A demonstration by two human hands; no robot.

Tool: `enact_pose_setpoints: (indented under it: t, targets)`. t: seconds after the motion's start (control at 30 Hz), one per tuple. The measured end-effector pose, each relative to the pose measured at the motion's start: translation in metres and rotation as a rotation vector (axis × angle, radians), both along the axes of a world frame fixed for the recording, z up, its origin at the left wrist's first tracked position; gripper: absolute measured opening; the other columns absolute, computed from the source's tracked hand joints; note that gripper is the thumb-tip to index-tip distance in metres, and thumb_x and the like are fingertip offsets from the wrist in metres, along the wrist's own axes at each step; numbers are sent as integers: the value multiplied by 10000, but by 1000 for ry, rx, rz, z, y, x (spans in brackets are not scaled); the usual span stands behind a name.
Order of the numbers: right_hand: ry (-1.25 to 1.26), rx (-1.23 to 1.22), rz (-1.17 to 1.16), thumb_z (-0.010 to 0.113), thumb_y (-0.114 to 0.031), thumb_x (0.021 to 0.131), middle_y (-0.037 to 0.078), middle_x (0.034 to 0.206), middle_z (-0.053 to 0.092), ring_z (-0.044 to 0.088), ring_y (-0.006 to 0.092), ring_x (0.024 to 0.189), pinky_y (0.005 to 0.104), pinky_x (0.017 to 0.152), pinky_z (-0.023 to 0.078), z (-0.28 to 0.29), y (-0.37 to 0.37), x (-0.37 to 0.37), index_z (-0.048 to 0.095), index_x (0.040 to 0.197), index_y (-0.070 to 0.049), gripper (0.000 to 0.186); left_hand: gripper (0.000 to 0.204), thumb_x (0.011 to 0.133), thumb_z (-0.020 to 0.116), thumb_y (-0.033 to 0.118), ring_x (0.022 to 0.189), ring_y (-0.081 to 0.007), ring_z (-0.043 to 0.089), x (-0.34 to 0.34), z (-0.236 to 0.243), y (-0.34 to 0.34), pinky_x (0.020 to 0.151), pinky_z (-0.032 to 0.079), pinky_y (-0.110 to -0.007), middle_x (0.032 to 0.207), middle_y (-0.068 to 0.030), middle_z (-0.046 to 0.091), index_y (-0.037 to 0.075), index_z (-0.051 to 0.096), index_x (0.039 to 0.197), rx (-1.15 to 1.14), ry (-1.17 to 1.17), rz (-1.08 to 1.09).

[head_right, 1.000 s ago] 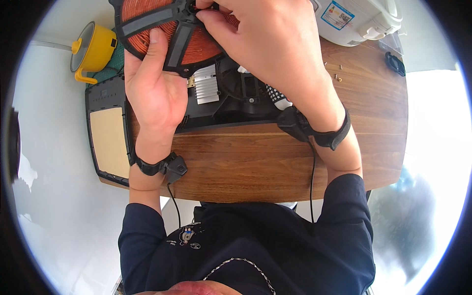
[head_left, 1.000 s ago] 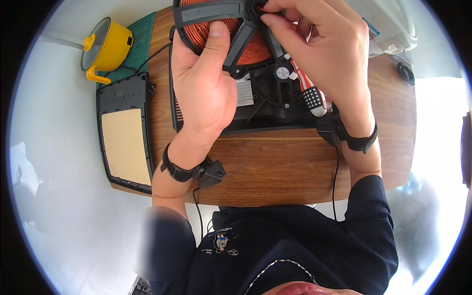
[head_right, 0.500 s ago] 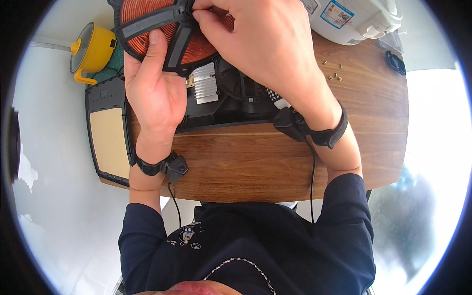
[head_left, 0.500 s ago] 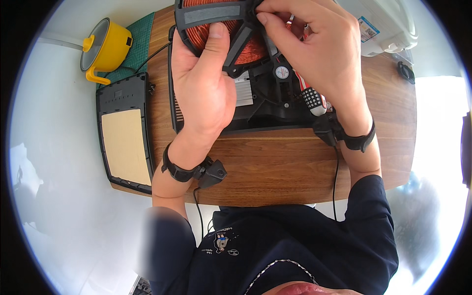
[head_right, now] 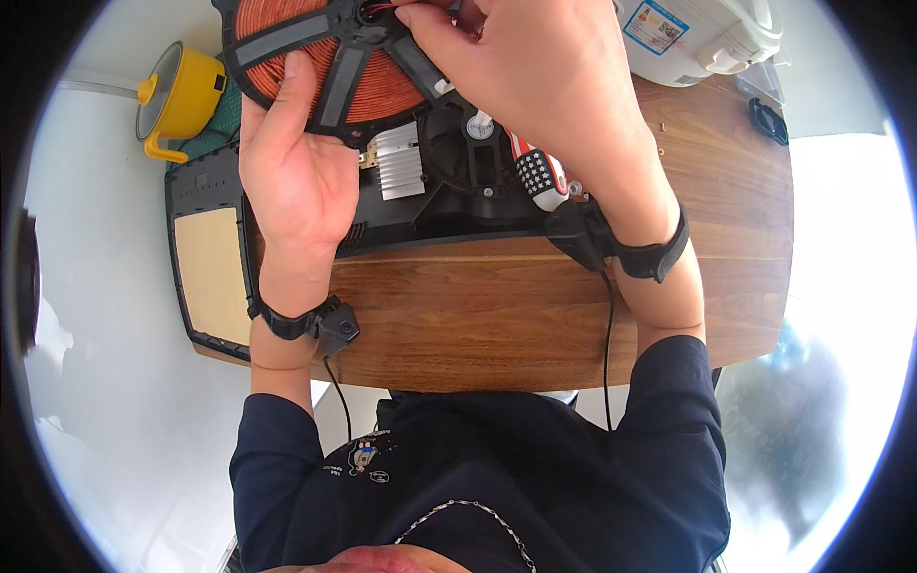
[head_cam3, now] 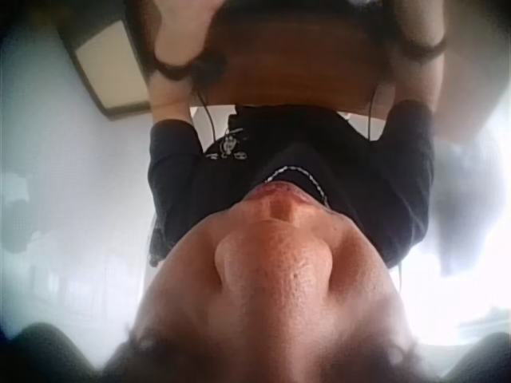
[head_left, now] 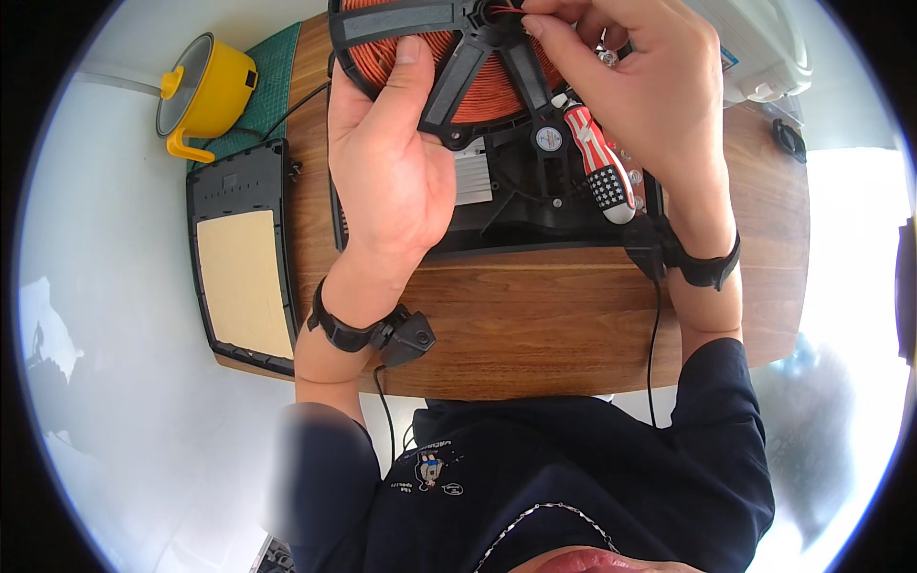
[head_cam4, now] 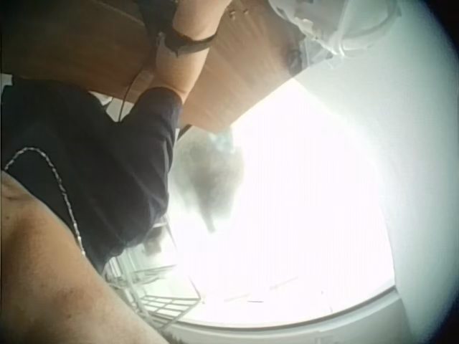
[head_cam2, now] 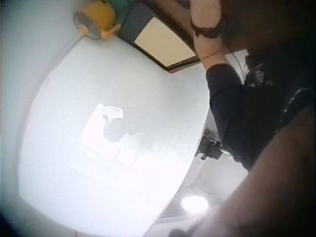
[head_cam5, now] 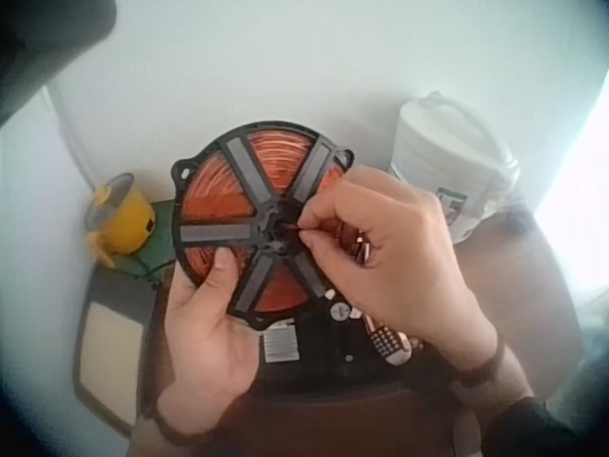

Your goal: The person works on the internal components of a disassembled electronic device, using a screwdriver to manipulate wires and connectors on a circuit board. They handle a copper heating coil element, adjusting its position and connections within the device housing.

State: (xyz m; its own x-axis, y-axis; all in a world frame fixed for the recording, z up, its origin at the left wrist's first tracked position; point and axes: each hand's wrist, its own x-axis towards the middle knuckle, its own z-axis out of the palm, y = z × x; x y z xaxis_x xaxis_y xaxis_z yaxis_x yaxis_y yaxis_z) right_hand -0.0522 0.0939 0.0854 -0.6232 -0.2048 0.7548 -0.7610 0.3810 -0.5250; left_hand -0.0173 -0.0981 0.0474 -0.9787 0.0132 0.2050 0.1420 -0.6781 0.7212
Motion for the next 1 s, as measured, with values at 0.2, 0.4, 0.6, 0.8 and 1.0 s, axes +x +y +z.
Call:
enact_pose_setpoints:
  t: [0.2,0.4,0.6,0.8,1.0]
  targets:
    - [71,154,-86,777,40,789,92,818,649,669,213,667,304,590,531,6,-3,5,706,892,9,129,338,1091,494,88,1263,-234,611,0,-3,2,1107,479,-437,1386,-89,631,53,523,1425,-45,34,44]
    - [15,29,-9,788,20,794,87,803,640,659,206,657,292,589,529,-3,-4,0,697,880,14,126,320,1091,500,87,1252,-225,618,0,-6,2,1102,482,-429,1365,-85,645,52,541,1406,-44,59,28]
    - [-254,-14,-158,800,-9,823,53,775,662,612,112,651,251,594,506,11,-15,19,688,876,25,128,291,1085,520,75,1215,-203,638,0,-10,1,1066,505,-399,1331,-74,666,58,573,1370,-87,84,49]
    - [-392,-25,-130,790,-7,847,45,745,668,601,71,667,226,601,501,17,-9,21,696,892,35,113,284,1081,527,65,1201,-185,642,0,-12,1,1051,509,-368,1318,-64,676,56,587,1358,-151,144,96]
    - [-558,-126,-73,773,7,849,65,777,682,647,98,696,245,638,533,28,-6,20,717,919,35,93,291,1080,526,60,1206,-192,639,-1,-10,-1,1061,501,-377,1321,-66,675,55,586,1364,-104,105,41]
